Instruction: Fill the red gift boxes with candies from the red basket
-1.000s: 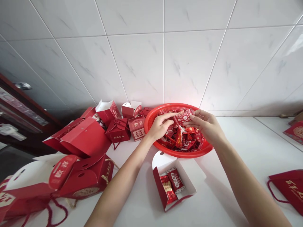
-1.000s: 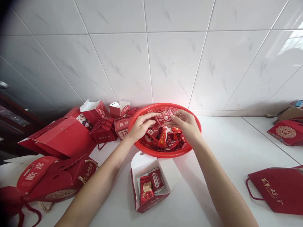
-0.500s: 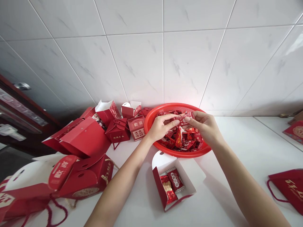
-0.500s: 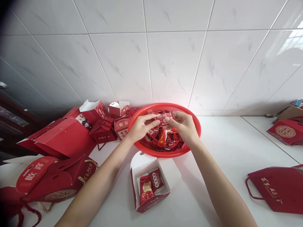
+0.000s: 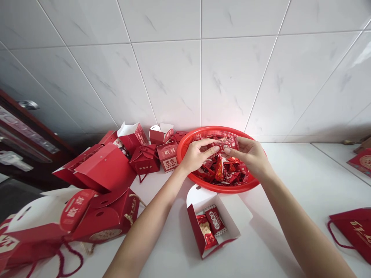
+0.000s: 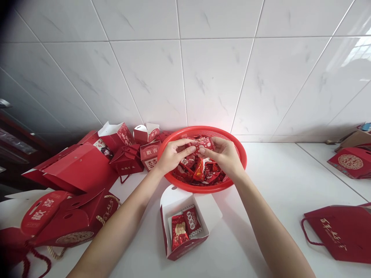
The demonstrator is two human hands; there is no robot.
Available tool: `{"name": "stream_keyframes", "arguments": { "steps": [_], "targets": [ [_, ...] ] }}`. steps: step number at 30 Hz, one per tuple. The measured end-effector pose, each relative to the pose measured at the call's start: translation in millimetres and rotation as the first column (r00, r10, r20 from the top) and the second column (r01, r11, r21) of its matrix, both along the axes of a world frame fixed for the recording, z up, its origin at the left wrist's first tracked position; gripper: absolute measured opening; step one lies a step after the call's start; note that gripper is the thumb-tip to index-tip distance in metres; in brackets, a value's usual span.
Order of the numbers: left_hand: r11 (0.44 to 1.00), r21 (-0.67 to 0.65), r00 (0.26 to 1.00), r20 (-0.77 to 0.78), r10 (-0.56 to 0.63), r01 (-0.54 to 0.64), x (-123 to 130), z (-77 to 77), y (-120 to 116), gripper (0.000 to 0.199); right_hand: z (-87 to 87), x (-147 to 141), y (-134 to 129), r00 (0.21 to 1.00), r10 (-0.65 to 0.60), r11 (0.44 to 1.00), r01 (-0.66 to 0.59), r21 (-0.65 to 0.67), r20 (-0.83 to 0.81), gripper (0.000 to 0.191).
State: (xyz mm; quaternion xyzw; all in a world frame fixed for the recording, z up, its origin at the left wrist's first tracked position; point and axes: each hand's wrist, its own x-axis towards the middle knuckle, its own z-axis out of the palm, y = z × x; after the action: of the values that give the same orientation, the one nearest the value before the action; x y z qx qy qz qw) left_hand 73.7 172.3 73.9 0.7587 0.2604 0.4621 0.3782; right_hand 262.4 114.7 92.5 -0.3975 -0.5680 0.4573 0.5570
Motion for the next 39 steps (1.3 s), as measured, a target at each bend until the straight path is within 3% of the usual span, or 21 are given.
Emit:
{"name": "stream_keyframes", "arguments": {
  "steps": [8, 13, 16, 22, 27, 31, 39],
  "targets": [
    [1.000, -0.016, 1.000, 0.024, 0.015, -0.015, -2.4, -4.2, 2.0, 0.037, 2.4, 12.8, 4.6, 0.981, -0.155, 0.985, 0.163, 0.060, -0.118, 0.025],
    [0.997, -0.079, 0.996, 0.087, 0.011, -0.004, -2.3, -9.8, 5.2, 0.066, 8.4, 27.4, 6.6, 0.958, -0.216, 0.976, 0.220, -0.003, -0.189, 0.017],
    [0.994, -0.108, 0.992, 0.127, 0.017, -0.003, -2.2, -10.5, 6.2, 0.067, 11.5, 32.5, 6.6, 0.955, -0.233, 0.972, 0.235, -0.013, -0.182, 0.018],
    [0.988, -0.146, 0.982, 0.186, -0.026, 0.054, -4.2, -5.2, 6.0, 0.037, 14.7, 40.1, 5.3, 0.985, -0.123, 0.988, 0.110, -0.112, -0.120, 0.024],
    [0.984, -0.078, 0.951, 0.278, -0.136, 0.163, -7.0, 0.8, 3.2, 0.011, 13.0, 44.3, 3.4, 0.992, 0.080, 0.976, -0.099, -0.193, -0.102, 0.035],
    [0.982, -0.021, 0.950, 0.260, -0.175, 0.187, -8.6, 3.7, 1.1, 0.019, 9.2, 44.8, 3.6, 0.980, 0.190, 0.951, -0.198, -0.237, -0.056, 0.030],
    [0.994, -0.005, 0.970, 0.222, -0.102, 0.106, -9.9, 4.8, 0.3, 0.017, 11.4, 33.2, -2.8, 0.979, 0.197, 0.965, -0.203, -0.168, -0.054, 0.029]
  ]
}}
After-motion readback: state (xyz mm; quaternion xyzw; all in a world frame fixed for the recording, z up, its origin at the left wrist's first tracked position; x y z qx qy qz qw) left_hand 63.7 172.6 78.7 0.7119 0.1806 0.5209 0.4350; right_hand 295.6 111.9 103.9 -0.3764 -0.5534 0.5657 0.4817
